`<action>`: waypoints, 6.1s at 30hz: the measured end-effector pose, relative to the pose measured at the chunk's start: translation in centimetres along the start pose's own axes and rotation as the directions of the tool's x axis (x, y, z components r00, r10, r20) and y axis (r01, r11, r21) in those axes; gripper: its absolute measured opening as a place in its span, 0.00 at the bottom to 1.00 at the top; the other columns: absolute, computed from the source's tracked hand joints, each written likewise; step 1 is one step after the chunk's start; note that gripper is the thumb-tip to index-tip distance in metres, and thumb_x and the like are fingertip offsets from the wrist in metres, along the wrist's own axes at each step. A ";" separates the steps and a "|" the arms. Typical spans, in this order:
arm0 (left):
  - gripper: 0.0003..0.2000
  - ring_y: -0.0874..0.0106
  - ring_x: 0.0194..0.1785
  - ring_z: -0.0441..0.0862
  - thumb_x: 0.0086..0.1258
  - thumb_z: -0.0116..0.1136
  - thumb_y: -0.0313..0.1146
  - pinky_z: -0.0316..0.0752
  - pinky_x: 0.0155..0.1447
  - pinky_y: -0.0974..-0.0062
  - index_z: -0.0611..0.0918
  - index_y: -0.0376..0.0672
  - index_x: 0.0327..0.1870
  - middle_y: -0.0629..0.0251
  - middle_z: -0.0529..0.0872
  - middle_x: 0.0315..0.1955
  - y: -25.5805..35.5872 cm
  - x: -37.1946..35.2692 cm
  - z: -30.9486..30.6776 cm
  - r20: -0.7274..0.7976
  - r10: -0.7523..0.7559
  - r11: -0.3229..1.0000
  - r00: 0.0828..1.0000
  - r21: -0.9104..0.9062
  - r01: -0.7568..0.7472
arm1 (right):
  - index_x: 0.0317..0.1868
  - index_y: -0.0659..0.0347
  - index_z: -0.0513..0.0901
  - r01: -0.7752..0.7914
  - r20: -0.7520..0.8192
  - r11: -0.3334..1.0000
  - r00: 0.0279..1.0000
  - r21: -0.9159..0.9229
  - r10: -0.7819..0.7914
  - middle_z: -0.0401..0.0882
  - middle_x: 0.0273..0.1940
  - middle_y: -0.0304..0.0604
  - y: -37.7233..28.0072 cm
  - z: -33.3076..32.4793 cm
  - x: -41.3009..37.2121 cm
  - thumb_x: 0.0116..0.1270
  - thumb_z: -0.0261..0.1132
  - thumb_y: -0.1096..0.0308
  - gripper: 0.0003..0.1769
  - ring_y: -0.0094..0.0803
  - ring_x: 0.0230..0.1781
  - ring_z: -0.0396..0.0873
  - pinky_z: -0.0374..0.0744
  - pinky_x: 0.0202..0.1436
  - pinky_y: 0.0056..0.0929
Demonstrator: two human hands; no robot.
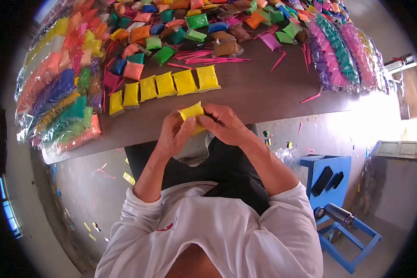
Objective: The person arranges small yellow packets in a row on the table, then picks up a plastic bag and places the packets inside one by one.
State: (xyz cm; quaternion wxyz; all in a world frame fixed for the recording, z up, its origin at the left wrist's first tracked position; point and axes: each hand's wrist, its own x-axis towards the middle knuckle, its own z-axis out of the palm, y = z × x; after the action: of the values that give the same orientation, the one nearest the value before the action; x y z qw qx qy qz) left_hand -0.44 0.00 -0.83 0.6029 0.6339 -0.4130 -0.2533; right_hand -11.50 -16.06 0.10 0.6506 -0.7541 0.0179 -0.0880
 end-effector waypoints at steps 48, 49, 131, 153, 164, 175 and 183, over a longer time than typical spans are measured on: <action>0.09 0.65 0.38 0.78 0.71 0.56 0.30 0.73 0.42 0.69 0.80 0.34 0.32 0.58 0.83 0.34 0.2 0.5 0.4 -0.072 0.170 0.966 0.983 0.210 -0.151 | 0.43 0.59 0.82 -0.349 -0.627 0.738 0.769 -0.577 -0.127 0.79 0.34 0.46 1.1 -6.0 3.9 0.62 0.68 0.65 0.11 0.41 0.36 0.81 0.78 0.42 0.38; 0.09 0.65 0.38 0.78 0.71 0.56 0.31 0.73 0.42 0.69 0.80 0.34 0.32 0.58 0.83 0.33 0.2 0.4 0.5 -0.078 0.166 0.967 0.983 0.208 -0.146 | 0.42 0.59 0.83 -0.343 -0.624 0.748 0.772 -0.569 -0.121 0.79 0.34 0.46 1.0 -6.0 4.0 0.62 0.69 0.64 0.10 0.40 0.36 0.81 0.78 0.42 0.38; 0.22 0.79 0.33 0.70 0.81 0.41 0.49 0.64 0.39 0.77 0.78 0.40 0.36 0.67 0.79 0.31 0.0 0.1 0.2 -0.075 0.056 0.998 0.996 -0.023 -0.058 | 0.53 0.62 0.83 -0.333 -0.086 0.871 0.918 0.362 0.387 0.84 0.43 0.35 -2.0 -5.5 4.5 0.72 0.62 0.51 0.22 0.21 0.42 0.81 0.79 0.46 0.21; 0.17 0.71 0.33 0.72 0.79 0.51 0.42 0.67 0.36 0.71 0.79 0.32 0.41 0.59 0.77 0.31 0.4 0.1 0.1 -0.093 -0.058 0.997 0.994 0.039 0.062 | 0.52 0.64 0.82 -0.310 -0.032 0.919 0.944 0.245 0.327 0.79 0.40 0.30 -2.1 -1.4 0.7 0.71 0.65 0.60 0.17 0.14 0.30 0.72 0.71 0.32 0.16; 0.17 0.67 0.33 0.73 0.79 0.50 0.42 0.69 0.38 0.70 0.79 0.32 0.42 0.55 0.78 0.31 0.4 0.0 0.1 -0.092 -0.047 0.995 0.995 0.088 0.056 | 0.54 0.65 0.81 -0.277 -0.098 0.946 0.950 0.166 0.296 0.81 0.43 0.35 -1.7 -0.6 0.8 0.66 0.56 0.73 0.18 0.18 0.39 0.77 0.76 0.42 0.18; 0.16 0.57 0.35 0.77 0.78 0.50 0.40 0.71 0.39 0.66 0.79 0.33 0.40 0.52 0.79 0.31 0.4 0.2 0.1 -0.064 0.003 0.973 0.998 0.230 0.012 | 0.52 0.65 0.82 -0.221 -0.169 0.968 0.956 0.123 0.240 0.82 0.39 0.37 -1.1 0.0 1.2 0.70 0.67 0.64 0.15 0.19 0.37 0.77 0.77 0.44 0.21; 0.15 0.51 0.38 0.78 0.77 0.51 0.37 0.73 0.42 0.62 0.81 0.33 0.39 0.49 0.80 0.34 0.6 0.3 0.2 -0.046 0.006 0.962 0.999 0.273 0.007 | 0.55 0.66 0.80 -0.146 -0.160 0.914 0.963 0.378 0.219 0.82 0.46 0.37 -1.8 0.6 1.6 0.70 0.67 0.65 0.18 0.20 0.43 0.78 0.76 0.51 0.21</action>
State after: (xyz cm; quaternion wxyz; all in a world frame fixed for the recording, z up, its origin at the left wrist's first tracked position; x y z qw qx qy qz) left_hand -0.56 -0.31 -0.26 0.5192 0.7168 -0.4295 -0.1794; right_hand -9.95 -15.40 1.93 0.7787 -0.6035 0.1368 -0.1032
